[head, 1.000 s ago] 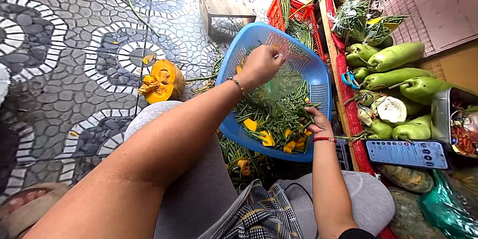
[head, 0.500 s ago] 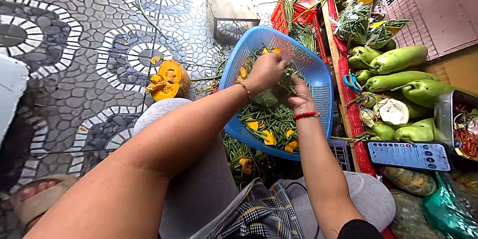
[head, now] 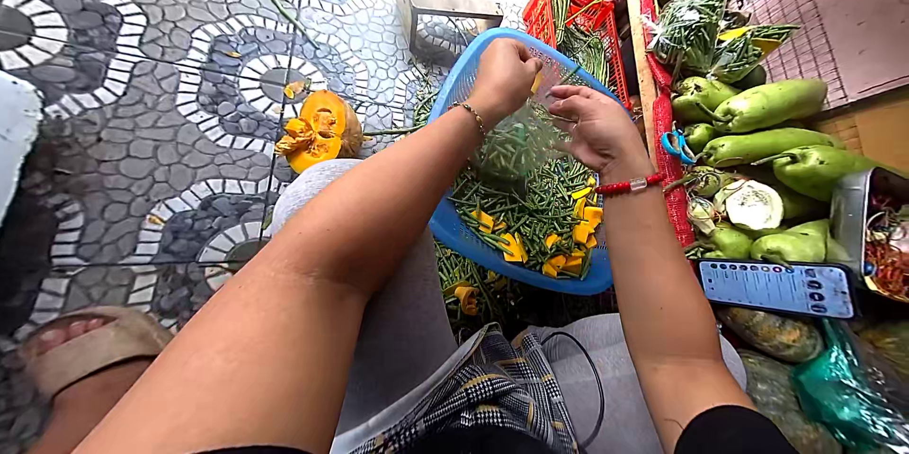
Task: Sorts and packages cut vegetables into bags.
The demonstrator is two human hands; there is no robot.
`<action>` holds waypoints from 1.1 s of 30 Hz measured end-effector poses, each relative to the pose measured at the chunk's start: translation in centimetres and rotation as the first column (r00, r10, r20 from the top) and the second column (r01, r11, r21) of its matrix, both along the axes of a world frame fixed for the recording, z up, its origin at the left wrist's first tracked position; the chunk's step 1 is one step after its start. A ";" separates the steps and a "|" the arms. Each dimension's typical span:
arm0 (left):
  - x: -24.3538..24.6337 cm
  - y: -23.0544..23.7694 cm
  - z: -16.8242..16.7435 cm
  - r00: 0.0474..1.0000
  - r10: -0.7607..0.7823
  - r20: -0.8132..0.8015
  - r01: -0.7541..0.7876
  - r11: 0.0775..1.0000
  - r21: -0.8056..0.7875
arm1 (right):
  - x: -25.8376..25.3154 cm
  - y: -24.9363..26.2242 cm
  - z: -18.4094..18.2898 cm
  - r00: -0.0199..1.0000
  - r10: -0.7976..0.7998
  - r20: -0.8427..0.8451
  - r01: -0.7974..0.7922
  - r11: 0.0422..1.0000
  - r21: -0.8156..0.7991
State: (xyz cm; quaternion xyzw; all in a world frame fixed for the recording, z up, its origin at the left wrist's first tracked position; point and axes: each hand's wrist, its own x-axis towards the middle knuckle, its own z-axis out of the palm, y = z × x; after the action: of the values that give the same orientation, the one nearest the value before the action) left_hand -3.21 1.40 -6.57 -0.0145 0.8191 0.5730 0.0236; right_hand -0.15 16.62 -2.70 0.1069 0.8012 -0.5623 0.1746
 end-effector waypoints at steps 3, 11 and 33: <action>-0.5 -0.1 0.0 1.000 0.016 0.001 -0.016 1.000 -0.020 | 0.0 0.9 0.2 0.968 0.138 -0.209 -0.121 0.988 0.093; -0.7 -0.4 -0.4 1.000 0.001 0.012 -0.001 1.000 -0.028 | 2.9 9.1 -13.2 0.942 0.173 0.288 -0.311 0.772 0.554; -0.6 -0.4 -0.4 0.997 0.000 0.073 0.003 0.999 -0.039 | 7.1 13.2 -11.0 0.835 -0.514 0.196 0.548 0.811 -0.206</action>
State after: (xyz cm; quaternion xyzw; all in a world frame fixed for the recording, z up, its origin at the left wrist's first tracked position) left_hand -3.78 1.05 -6.92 -0.0355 0.8288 0.5559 0.0537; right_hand 6.99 29.77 -13.68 0.3402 0.6471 -0.6782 0.0746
